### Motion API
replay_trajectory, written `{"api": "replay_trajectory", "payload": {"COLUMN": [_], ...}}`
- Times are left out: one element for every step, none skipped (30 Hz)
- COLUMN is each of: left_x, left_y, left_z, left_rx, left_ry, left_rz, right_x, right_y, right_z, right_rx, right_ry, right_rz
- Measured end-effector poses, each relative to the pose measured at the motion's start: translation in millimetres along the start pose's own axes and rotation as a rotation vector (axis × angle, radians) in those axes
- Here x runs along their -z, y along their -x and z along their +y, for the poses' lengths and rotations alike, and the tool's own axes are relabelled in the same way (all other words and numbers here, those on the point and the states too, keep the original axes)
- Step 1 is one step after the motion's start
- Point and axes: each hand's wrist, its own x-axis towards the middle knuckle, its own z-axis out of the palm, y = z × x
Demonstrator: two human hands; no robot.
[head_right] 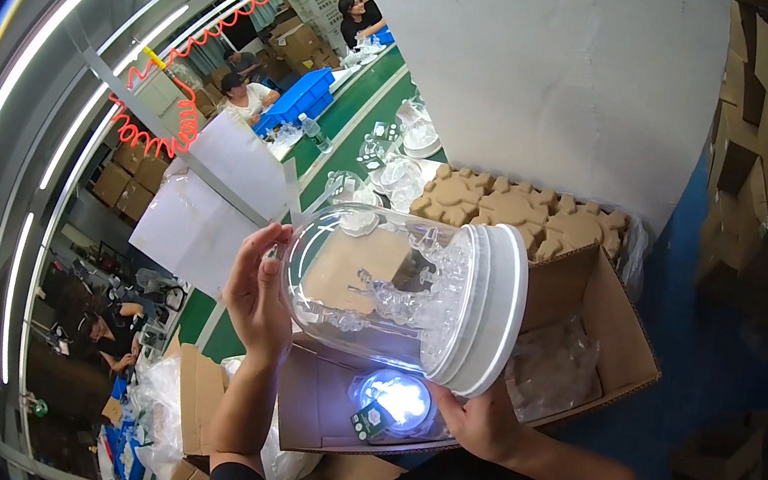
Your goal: Assemble and package light-up decorative fixtures into boxes with protective inserts.
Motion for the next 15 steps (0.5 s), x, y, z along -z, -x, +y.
{"api": "replay_trajectory", "payload": {"left_x": [-1.6, -0.8, 0.5, 2.2, 1.5, 1.0, 0.2, -0.5, -1.1, -1.3, -1.8, -1.0, 0.0, 1.4, 2.8], "left_y": [2.0, 4.7, 6.9, 8.7, 9.9, 10.0, 9.7, 8.7, 8.9, 9.5, 8.8, 8.1, 7.6, 7.0, 6.7], "left_z": [-0.8, -3.3, -5.6, -7.8, -6.2, -4.4, -3.2, -3.6, -3.1, -2.1, -2.6, -3.9, -4.3, -3.9, -3.2], "left_rx": [0.070, 0.081, 0.094, 0.106, 0.115, 0.145, 0.175, 0.139, 0.144, 0.105, 0.062, 0.053, 0.055, 0.058, 0.060], "left_ry": [0.082, 0.078, 0.177, 0.274, 0.278, 0.291, 0.302, 0.302, 0.296, 0.276, 0.257, 0.233, 0.230, 0.212, 0.195], "left_rz": [0.039, 0.039, 0.076, 0.114, 0.110, 0.155, 0.201, 0.201, 0.204, 0.181, 0.159, 0.144, 0.151, 0.135, 0.119], "right_x": [3.4, 7.0, 8.4, 5.0, 1.5, -0.5, 0.6, 0.1, -1.2, 0.3, -1.7, -4.2, -6.1, -6.9, -6.9], "right_y": [2.1, 3.2, 4.5, 6.7, 13.6, 18.4, 21.7, 20.3, 19.3, 21.5, 21.4, 21.3, 20.9, 19.5, 17.3], "right_z": [-0.9, 1.5, 3.5, 8.7, 13.0, 13.3, 9.7, 4.4, 1.3, 2.9, 1.8, -0.9, -3.8, -6.9, -10.2], "right_rx": [-0.003, 0.046, 0.097, 0.089, 0.119, 0.149, 0.140, -0.001, -0.144, -0.122, -0.124, -0.156, -0.188, -0.191, -0.226], "right_ry": [0.003, 0.058, 0.112, 0.107, -0.008, -0.123, -0.123, -0.316, -0.508, -0.425, -0.427, -0.496, -0.564, -0.564, -0.593], "right_rz": [0.005, -0.063, -0.131, -0.138, -0.095, -0.053, -0.053, -0.072, -0.092, -0.124, -0.131, -0.088, -0.045, -0.052, -0.041]}}
